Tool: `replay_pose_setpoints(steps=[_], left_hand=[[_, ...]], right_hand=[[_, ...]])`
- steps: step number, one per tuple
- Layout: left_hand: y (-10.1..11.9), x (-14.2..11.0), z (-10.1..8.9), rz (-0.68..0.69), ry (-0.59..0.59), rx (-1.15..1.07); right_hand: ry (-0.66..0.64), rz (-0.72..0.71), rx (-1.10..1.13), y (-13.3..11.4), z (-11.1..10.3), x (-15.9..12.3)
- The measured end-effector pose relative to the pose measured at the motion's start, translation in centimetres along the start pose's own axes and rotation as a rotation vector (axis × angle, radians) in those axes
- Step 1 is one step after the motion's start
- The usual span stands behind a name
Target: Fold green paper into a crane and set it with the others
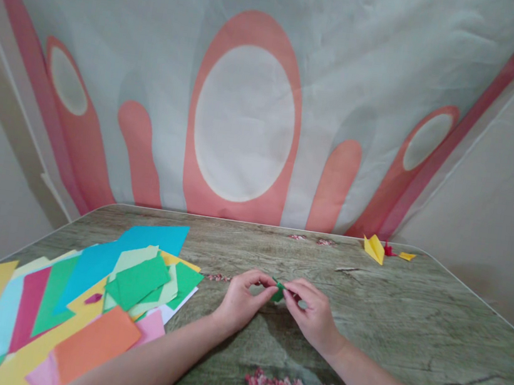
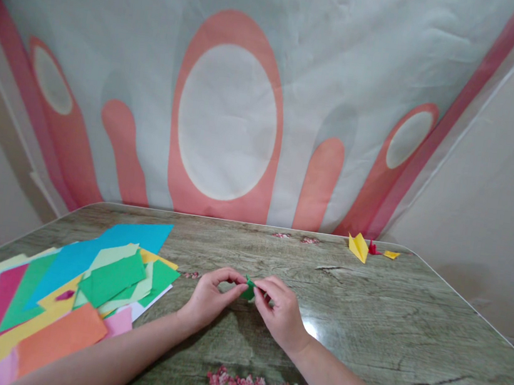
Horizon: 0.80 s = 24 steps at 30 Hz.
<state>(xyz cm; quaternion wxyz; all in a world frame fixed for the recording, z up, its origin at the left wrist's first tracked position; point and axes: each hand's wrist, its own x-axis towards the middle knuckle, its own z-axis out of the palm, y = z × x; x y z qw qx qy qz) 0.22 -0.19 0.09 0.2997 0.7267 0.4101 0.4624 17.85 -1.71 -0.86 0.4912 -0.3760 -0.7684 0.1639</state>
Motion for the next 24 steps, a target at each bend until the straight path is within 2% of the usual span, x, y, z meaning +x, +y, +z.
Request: replay_pose_setpoints(steps=[13,24], left_hand=[[0.23,-0.17,0.11,0.011,-0.007,0.006],[0.09,-0.11,0.18,0.043,-0.063,0.020]], right_hand=[[-0.024,-0.022,-0.005,0.37,0.07,-0.06],[-0.045,-0.001,0.014,-0.07,-0.14,0.02]])
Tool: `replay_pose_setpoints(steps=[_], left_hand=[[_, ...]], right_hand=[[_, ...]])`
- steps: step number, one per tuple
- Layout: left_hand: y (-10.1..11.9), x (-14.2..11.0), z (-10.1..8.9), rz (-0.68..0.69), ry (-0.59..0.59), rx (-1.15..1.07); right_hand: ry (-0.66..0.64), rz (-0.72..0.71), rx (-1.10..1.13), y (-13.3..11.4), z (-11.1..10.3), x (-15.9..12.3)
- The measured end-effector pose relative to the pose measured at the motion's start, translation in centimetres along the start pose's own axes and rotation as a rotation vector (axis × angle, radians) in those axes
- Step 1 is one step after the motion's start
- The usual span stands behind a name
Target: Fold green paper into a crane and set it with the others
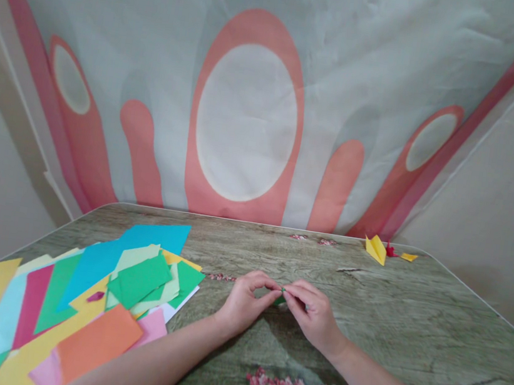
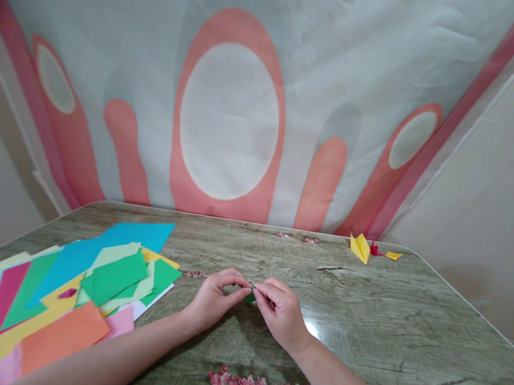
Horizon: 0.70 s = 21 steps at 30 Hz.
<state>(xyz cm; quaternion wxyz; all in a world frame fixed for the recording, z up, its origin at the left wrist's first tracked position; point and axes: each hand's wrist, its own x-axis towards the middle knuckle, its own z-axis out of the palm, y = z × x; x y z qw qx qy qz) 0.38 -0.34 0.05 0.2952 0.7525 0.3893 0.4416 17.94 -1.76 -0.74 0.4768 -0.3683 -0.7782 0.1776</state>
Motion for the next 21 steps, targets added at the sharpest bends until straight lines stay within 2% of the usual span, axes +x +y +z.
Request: replay_pose_setpoints(steps=[21], left_hand=[[-0.45,-0.03,0.07,-0.018,-0.040,0.053]], right_hand=[[0.020,0.087,0.017,0.01,0.03,-0.01]])
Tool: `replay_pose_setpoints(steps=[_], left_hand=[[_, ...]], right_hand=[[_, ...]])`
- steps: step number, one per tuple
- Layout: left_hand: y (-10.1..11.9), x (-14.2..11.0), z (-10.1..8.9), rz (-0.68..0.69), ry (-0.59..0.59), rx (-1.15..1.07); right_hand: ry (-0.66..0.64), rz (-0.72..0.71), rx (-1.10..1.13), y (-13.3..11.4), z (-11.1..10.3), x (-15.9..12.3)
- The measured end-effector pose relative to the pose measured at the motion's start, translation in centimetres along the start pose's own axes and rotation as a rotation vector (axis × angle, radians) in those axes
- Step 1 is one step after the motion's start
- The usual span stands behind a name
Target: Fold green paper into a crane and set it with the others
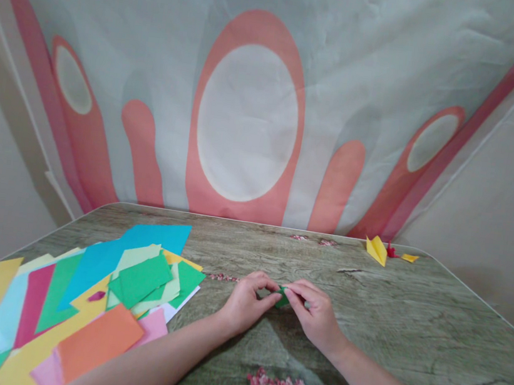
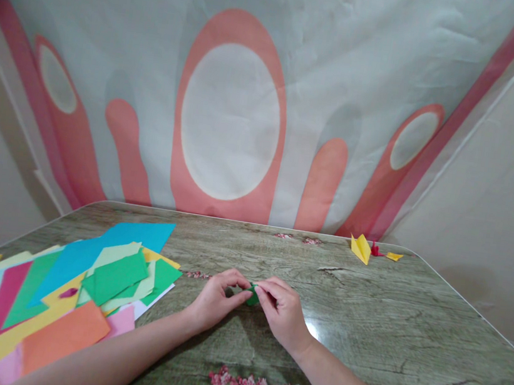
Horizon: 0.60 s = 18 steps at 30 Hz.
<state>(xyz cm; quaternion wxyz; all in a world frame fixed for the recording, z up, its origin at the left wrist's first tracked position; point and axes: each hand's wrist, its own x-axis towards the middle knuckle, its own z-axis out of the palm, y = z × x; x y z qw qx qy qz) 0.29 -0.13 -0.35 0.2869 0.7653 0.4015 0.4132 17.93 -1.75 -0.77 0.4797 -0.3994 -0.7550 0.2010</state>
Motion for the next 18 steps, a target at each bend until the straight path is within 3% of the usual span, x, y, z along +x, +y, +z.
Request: replay_pose_setpoints(steps=[4,9,18], left_hand=[[-0.07,0.00,-0.04,-0.015,-0.026,0.040],[0.07,0.01,-0.13,0.012,0.053,0.069],[-0.34,-0.01,0.08,0.027,0.005,0.058]], right_hand=[[0.002,0.021,0.013,-0.01,0.01,0.02],[0.007,0.035,0.020,-0.17,0.01,0.14],[0.009,0.060,0.041,-0.30,-0.01,0.06]])
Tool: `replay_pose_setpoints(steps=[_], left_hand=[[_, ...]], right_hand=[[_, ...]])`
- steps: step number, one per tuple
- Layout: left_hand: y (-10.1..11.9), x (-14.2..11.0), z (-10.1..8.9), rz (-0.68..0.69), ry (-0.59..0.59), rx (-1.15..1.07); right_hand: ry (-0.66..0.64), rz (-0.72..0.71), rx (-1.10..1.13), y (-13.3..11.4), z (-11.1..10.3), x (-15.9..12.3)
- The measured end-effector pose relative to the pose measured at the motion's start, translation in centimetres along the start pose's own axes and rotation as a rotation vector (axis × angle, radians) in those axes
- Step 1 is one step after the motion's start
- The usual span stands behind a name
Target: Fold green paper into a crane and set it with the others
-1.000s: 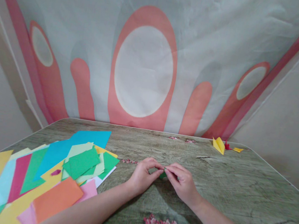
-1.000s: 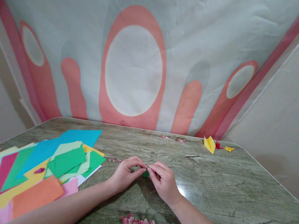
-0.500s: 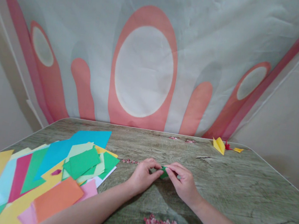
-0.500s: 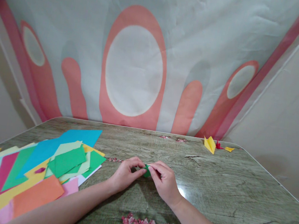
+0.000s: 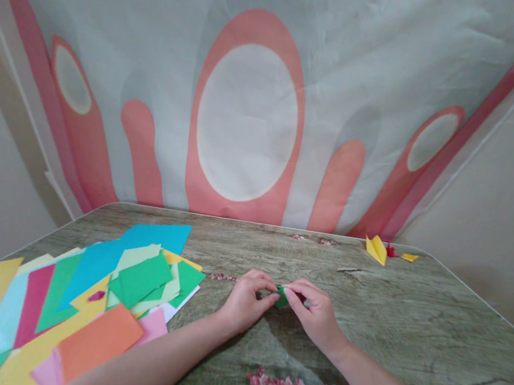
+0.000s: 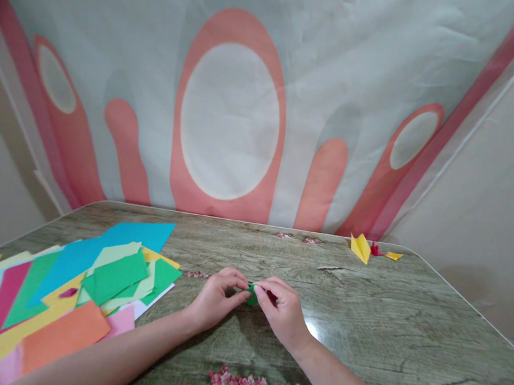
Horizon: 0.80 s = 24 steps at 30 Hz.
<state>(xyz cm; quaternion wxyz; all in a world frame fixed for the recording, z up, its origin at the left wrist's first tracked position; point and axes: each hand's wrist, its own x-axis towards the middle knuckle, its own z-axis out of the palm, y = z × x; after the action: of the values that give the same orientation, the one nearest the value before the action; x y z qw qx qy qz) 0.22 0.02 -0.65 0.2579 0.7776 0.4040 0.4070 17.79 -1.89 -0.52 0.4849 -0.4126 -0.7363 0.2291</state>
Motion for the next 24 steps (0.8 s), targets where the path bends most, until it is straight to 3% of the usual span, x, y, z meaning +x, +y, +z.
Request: replay_pose_setpoints(steps=[9,14,19,24], left_hand=[[0.17,-0.12,0.06,-0.032,-0.042,0.008],[0.56,-0.15,0.03,-0.144,-0.024,-0.006],[0.80,-0.09,-0.01,-0.158,-0.159,-0.087],[0.64,0.04,-0.08,-0.185,-0.197,-0.116]], right_hand=[[-0.003,0.034,-0.006,-0.27,-0.04,0.06],[-0.030,0.035,-0.016,-0.35,-0.11,0.05],[-0.056,0.028,-0.010,-0.37,-0.02,0.02],[-0.077,0.074,0.013,-0.21,0.05,-0.01]])
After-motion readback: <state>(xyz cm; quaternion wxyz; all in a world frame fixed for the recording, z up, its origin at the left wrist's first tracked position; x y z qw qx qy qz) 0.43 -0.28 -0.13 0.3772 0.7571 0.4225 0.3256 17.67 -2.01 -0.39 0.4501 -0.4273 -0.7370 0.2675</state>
